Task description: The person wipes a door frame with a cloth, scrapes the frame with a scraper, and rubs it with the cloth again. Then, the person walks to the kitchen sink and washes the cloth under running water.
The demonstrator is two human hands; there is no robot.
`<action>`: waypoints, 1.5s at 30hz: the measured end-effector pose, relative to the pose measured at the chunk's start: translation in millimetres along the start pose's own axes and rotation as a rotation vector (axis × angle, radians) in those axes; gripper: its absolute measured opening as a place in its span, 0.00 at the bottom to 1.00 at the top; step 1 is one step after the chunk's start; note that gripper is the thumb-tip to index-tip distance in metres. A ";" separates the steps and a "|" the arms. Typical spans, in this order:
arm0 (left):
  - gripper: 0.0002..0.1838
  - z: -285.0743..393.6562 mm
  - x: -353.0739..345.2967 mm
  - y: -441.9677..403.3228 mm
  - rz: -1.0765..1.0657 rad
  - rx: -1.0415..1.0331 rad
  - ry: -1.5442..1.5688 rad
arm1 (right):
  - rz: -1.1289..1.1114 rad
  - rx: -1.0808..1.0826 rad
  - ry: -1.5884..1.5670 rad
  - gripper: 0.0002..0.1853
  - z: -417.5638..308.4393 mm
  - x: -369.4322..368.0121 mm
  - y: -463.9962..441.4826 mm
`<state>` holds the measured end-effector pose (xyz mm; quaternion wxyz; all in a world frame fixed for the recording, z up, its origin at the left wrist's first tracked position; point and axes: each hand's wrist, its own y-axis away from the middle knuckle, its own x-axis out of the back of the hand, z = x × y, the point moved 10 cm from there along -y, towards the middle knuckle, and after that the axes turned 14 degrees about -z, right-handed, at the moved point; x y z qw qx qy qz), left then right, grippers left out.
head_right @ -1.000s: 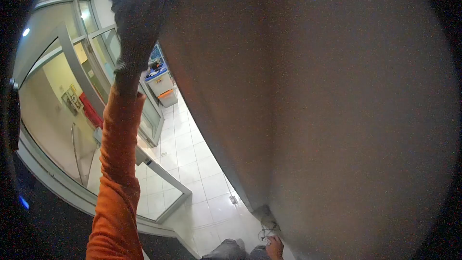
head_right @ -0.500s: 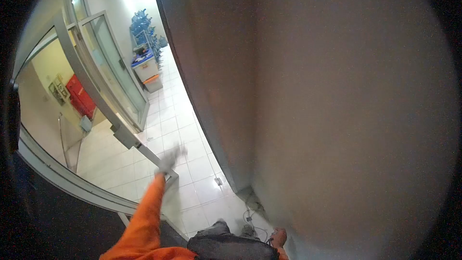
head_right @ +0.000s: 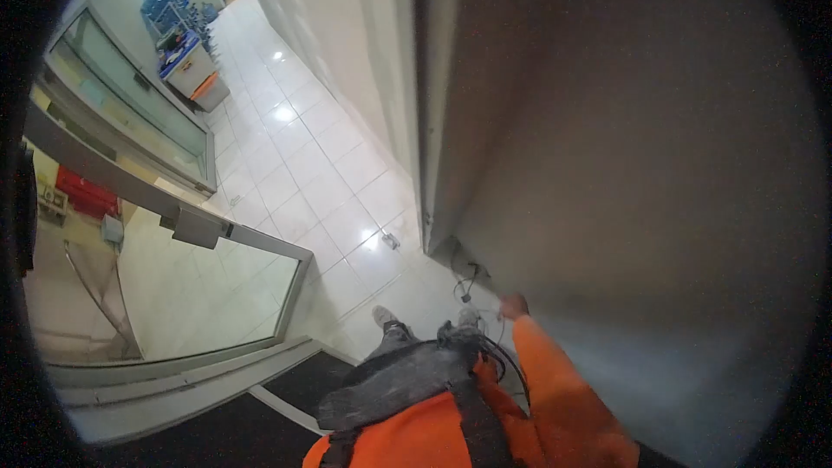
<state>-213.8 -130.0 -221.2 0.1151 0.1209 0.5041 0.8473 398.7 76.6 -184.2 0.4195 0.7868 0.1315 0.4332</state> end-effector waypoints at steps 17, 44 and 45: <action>0.17 252.4 400.2 -77.5 0.305 -0.329 0.017 | -0.659 0.626 -1.552 0.26 -537.8 53.5 19.9; 0.18 510.4 545.2 -343.7 0.123 -0.041 -0.234 | -0.002 0.670 0.094 0.19 -1086.7 323.1 -495.3; 0.18 534.6 579.0 -363.6 0.112 -0.061 -0.302 | -0.018 0.516 0.009 0.17 -1056.9 337.9 -484.1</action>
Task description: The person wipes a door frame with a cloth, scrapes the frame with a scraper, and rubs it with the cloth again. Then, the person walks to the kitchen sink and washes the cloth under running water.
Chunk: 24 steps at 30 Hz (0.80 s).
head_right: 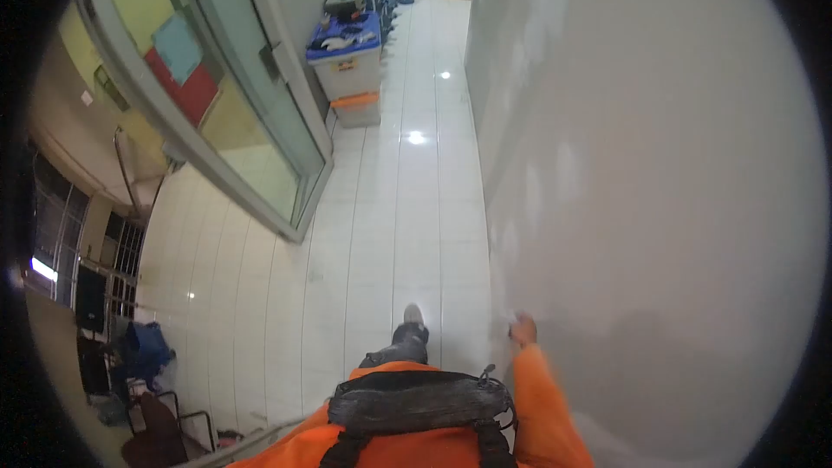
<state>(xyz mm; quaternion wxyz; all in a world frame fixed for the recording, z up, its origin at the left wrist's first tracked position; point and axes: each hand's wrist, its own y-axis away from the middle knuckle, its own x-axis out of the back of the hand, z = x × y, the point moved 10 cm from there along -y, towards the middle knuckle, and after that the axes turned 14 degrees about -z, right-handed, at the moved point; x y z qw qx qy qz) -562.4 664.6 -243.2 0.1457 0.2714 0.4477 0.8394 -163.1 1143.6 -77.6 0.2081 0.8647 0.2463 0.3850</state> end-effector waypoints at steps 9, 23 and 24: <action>0.20 125.4 426.2 -142.2 0.432 -0.016 0.069 | -0.298 -0.589 0.037 0.28 135.6 -56.8 -38.7; 0.18 326.5 650.8 -338.6 0.557 -0.273 -0.079 | -0.249 -0.269 0.160 0.36 -130.7 100.8 -526.2; 0.18 334.8 654.4 -340.6 0.480 -0.247 -0.137 | -0.187 -0.143 0.012 0.39 -172.2 133.2 -576.5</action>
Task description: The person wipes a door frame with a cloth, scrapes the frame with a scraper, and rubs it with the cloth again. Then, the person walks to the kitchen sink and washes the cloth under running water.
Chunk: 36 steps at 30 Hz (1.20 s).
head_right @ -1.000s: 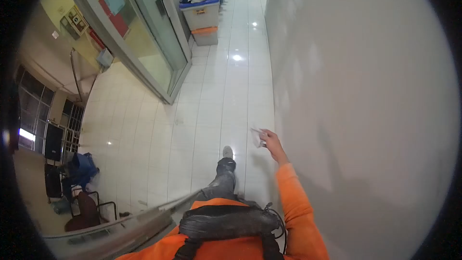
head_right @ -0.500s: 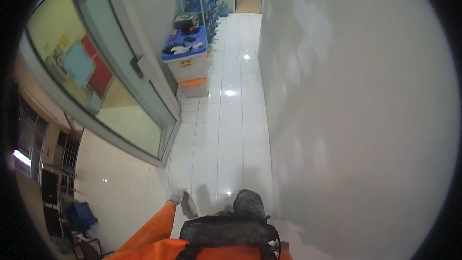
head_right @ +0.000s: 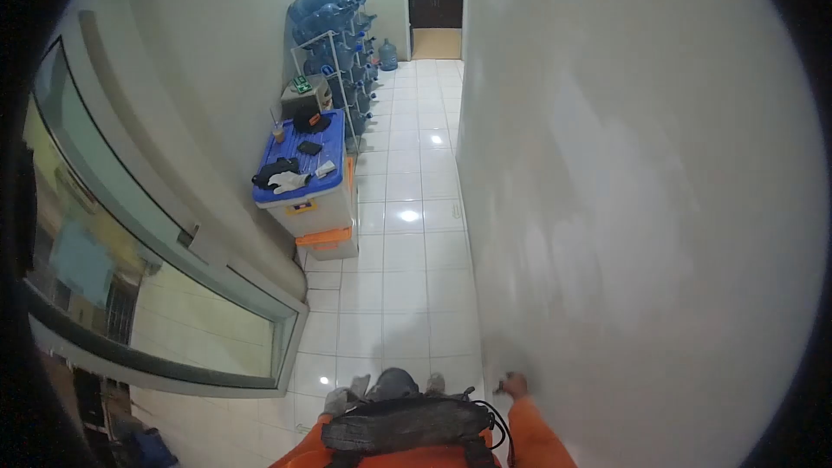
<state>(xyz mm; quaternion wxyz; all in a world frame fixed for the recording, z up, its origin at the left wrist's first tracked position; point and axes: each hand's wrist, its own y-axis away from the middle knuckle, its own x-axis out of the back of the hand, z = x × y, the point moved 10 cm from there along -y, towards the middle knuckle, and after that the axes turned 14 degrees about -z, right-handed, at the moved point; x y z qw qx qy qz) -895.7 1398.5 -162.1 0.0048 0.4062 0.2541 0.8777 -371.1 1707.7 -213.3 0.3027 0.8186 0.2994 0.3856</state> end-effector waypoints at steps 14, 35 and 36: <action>0.19 -51.1 96.9 -264.3 -0.302 0.369 0.153 | 0.029 0.285 -0.265 0.29 -344.7 162.0 -410.0; 0.22 27.3 486.1 -987.7 -0.105 0.048 -0.092 | -0.195 0.022 0.330 0.29 -656.9 369.0 -732.3; 0.21 37.3 487.5 -989.2 -0.156 0.088 -0.036 | -0.107 0.313 0.395 0.28 -682.3 383.2 -799.9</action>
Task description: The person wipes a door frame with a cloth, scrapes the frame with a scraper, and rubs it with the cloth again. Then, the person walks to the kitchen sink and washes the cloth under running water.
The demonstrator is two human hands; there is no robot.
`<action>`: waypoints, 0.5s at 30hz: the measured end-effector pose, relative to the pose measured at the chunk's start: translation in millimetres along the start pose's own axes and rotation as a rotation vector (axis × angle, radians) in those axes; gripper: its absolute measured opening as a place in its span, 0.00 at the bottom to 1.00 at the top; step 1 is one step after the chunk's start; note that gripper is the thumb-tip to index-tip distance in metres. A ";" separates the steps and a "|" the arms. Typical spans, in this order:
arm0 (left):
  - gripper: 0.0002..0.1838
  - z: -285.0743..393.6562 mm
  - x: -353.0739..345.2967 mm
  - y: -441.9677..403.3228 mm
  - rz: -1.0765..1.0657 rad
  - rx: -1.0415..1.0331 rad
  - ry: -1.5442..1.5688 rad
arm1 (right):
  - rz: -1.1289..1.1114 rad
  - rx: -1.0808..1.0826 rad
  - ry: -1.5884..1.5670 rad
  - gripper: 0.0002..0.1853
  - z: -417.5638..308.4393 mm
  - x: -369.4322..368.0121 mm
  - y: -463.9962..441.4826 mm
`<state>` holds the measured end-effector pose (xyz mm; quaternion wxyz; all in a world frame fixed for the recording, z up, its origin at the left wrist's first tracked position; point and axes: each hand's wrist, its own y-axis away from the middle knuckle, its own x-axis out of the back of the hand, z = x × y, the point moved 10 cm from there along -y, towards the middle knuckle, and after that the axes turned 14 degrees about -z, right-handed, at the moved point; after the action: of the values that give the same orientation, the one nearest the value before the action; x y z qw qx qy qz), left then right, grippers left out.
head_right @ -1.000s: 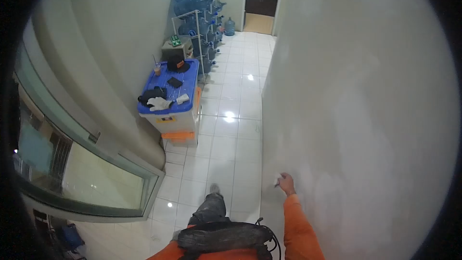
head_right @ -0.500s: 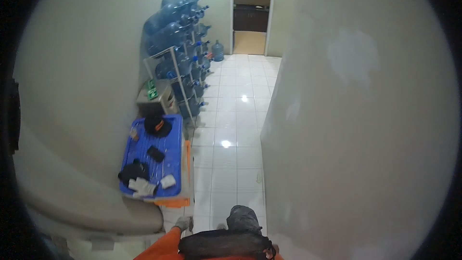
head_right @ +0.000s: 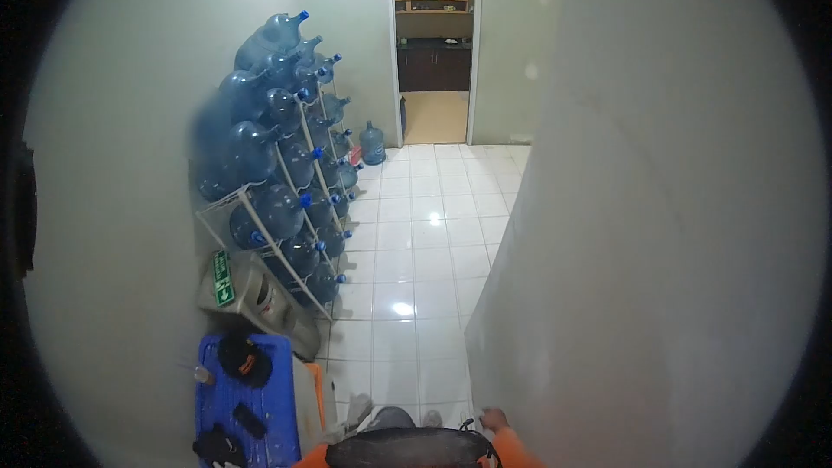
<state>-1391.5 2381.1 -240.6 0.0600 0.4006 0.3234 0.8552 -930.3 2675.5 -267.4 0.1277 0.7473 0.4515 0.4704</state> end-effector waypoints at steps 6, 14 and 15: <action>0.19 22.3 56.8 -94.3 -0.141 0.257 0.323 | 0.227 0.092 -0.356 0.25 -158.0 278.8 -183.0; 0.16 37.6 222.4 -293.4 -0.174 0.246 0.258 | 0.235 -0.067 -0.216 0.25 -150.2 366.7 -341.6; 0.16 42.2 246.5 -318.3 -0.178 0.222 0.224 | 0.212 -0.146 -0.321 0.27 -132.5 362.0 -345.5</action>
<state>-1576.4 2741.0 -252.7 0.0544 0.2769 0.4545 0.8449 -1176.2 3125.6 -198.0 0.2018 0.8447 0.3088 0.3877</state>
